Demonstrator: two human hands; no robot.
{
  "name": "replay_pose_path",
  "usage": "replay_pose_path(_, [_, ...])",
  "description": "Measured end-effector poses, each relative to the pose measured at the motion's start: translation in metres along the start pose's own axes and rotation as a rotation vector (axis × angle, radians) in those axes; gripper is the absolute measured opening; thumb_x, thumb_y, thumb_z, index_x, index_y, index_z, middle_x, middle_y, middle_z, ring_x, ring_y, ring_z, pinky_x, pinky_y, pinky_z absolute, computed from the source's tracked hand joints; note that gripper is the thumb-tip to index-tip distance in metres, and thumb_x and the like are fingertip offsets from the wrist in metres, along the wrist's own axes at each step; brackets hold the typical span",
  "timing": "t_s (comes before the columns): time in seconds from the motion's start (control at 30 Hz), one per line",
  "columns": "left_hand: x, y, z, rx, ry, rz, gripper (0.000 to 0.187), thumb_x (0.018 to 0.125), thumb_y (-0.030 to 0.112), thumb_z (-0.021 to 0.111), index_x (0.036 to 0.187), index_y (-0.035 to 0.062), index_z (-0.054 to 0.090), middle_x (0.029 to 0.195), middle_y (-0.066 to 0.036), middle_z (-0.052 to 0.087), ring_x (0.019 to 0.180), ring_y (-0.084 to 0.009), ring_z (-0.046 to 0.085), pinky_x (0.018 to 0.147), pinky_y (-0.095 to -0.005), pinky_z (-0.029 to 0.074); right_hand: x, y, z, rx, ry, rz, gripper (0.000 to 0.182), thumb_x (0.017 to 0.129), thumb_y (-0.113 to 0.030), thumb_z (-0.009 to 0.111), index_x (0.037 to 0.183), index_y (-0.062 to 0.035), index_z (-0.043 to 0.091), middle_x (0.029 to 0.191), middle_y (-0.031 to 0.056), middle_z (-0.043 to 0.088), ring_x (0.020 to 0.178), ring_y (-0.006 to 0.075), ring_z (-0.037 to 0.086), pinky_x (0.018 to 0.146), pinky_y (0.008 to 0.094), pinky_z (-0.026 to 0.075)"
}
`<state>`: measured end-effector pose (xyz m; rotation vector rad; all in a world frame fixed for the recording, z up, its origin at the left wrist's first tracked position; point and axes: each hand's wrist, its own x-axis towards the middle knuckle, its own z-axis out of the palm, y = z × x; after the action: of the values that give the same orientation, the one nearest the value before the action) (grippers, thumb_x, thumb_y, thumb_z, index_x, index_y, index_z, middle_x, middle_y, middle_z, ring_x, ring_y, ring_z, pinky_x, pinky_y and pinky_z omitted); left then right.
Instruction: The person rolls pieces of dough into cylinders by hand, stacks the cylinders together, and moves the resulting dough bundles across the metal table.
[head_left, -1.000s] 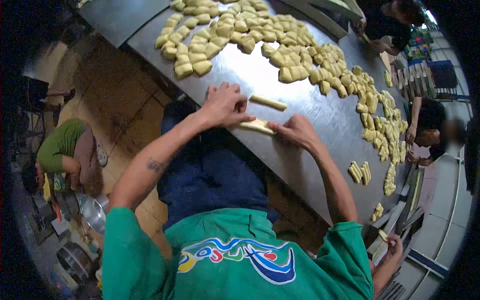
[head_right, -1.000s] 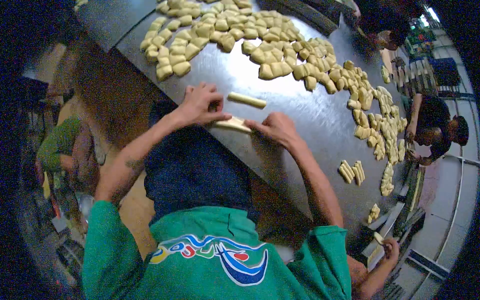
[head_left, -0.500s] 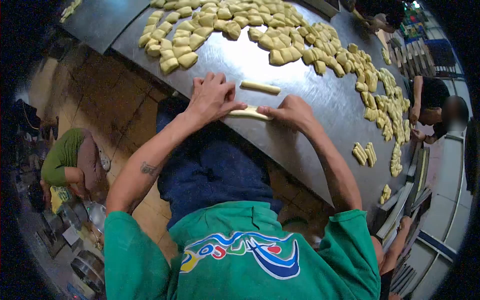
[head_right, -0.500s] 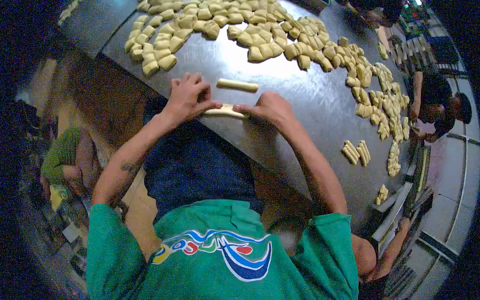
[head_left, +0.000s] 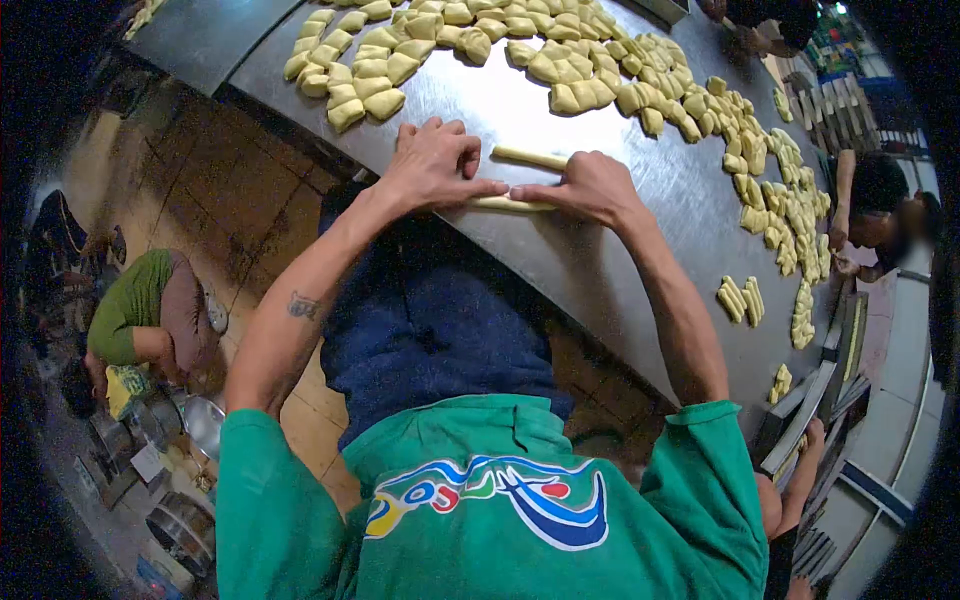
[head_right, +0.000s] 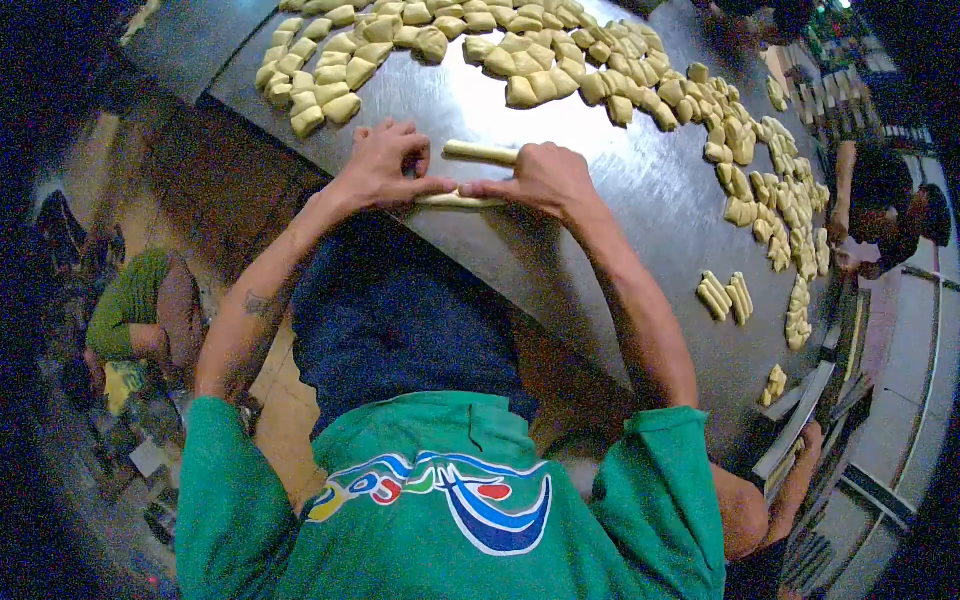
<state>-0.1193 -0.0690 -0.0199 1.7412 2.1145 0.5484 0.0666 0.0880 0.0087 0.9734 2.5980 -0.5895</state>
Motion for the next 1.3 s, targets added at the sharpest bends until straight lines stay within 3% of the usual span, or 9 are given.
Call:
replay_pose_path(0.27, [-0.002,-0.001,0.008,0.02,0.2,0.045,0.05,0.077,0.063,0.066,0.07,0.0127,0.062,0.081,-0.004,0.059,0.088,-0.0235,0.056,0.078,-0.041,0.033,0.0,0.017,0.007,0.126,-0.041,0.087,0.086,0.061,-0.086,0.062,0.064,-0.0006,0.07,0.058,0.0126,0.064,0.057,0.028,0.066,0.057,0.0409,0.052])
replay_pose_path(0.6, [-0.012,0.006,0.001,-0.007,0.287,0.036,0.037,0.086,0.043,0.068,0.08,0.0067,0.066,0.079,-0.006,0.061,0.083,-0.0232,0.058,0.078,-0.038,0.039,-0.024,0.019,0.023,0.068,0.43,-0.106,0.065,0.079,-0.063,0.065,0.056,-0.0024,0.066,0.048,0.0146,0.055,0.045,0.0306,0.057,0.049,0.0412,0.046])
replay_pose_path(0.67, [-0.027,0.006,-0.011,-0.47,0.052,0.058,0.026,0.086,0.028,0.072,0.092,0.0036,0.066,0.086,-0.009,0.06,0.083,-0.0255,0.059,0.077,-0.0356,0.046,-0.033,0.026,0.027,0.173,0.419,-0.19,0.051,0.086,-0.046,0.066,0.063,-0.0006,0.064,0.053,0.0143,0.056,0.049,0.0301,0.058,0.052,0.0407,0.046])
replay_pose_path(0.7, [-0.035,0.011,-0.015,-0.45,0.046,0.079,0.024,0.085,0.018,0.072,0.102,0.0025,0.066,0.092,-0.011,0.06,0.086,-0.0248,0.061,0.077,-0.0322,0.05,-0.044,0.024,0.025,0.188,0.332,-0.275,0.03,0.09,-0.029,0.064,0.084,0.0002,0.064,0.078,0.0168,0.063,0.07,0.0316,0.063,0.062,0.0411,0.049])
replay_pose_path(0.83, [-0.033,0.015,-0.009,-0.335,0.058,0.237,0.027,0.086,0.016,0.071,0.108,0.0028,0.065,0.094,-0.011,0.06,0.087,-0.0223,0.062,0.079,-0.0337,0.05,-0.048,0.008,0.055,0.048,0.534,-0.535,0.027,0.091,-0.018,0.06,0.112,-0.0021,0.052,0.112,0.0203,0.057,0.102,0.0408,0.056,0.084,0.0452,0.048])
replay_pose_path(0.97, [-0.027,0.019,-0.021,-0.365,-0.025,0.173,0.028,0.086,0.017,0.071,0.109,0.0023,0.064,0.094,-0.011,0.06,0.088,-0.0228,0.062,0.079,-0.0338,0.05,-0.049,0.011,0.044,0.249,0.464,-0.466,0.027,0.085,-0.007,0.061,0.11,-0.001,0.053,0.107,0.0199,0.056,0.101,0.0385,0.055,0.085,0.0462,0.047])
replay_pose_path(1.03, [-0.017,0.014,-0.02,-0.367,0.057,0.05,0.029,0.087,0.017,0.071,0.11,0.0019,0.064,0.095,-0.012,0.06,0.089,-0.023,0.063,0.079,-0.034,0.05,-0.042,0.023,0.037,0.469,0.645,-0.386,0.025,0.085,-0.007,0.06,0.109,0.0001,0.055,0.103,0.02,0.057,0.097,0.0397,0.056,0.084,0.0465,0.047])
replay_pose_path(1.17, [0.017,0.011,0.0,-0.297,0.193,0.261,0.026,0.089,0.017,0.068,0.11,0.0013,0.064,0.094,-0.014,0.061,0.087,-0.0257,0.063,0.078,-0.0362,0.05,-0.017,0.035,0.037,0.355,0.653,-0.396,0.024,0.083,-0.006,0.061,0.107,-0.0039,0.059,0.098,0.0187,0.059,0.093,0.0388,0.057,0.081,0.0454,0.048])
replay_pose_path(1.3, [0.023,0.015,0.005,-0.248,0.122,0.198,0.02,0.09,0.016,0.067,0.103,0.0004,0.067,0.089,-0.013,0.063,0.084,-0.0243,0.062,0.075,-0.0351,0.05,-0.009,0.033,0.039,0.315,0.623,-0.428,0.019,0.081,-0.006,0.065,0.1,-0.003,0.062,0.09,0.0144,0.062,0.081,0.0342,0.059,0.073,0.0429,0.049])
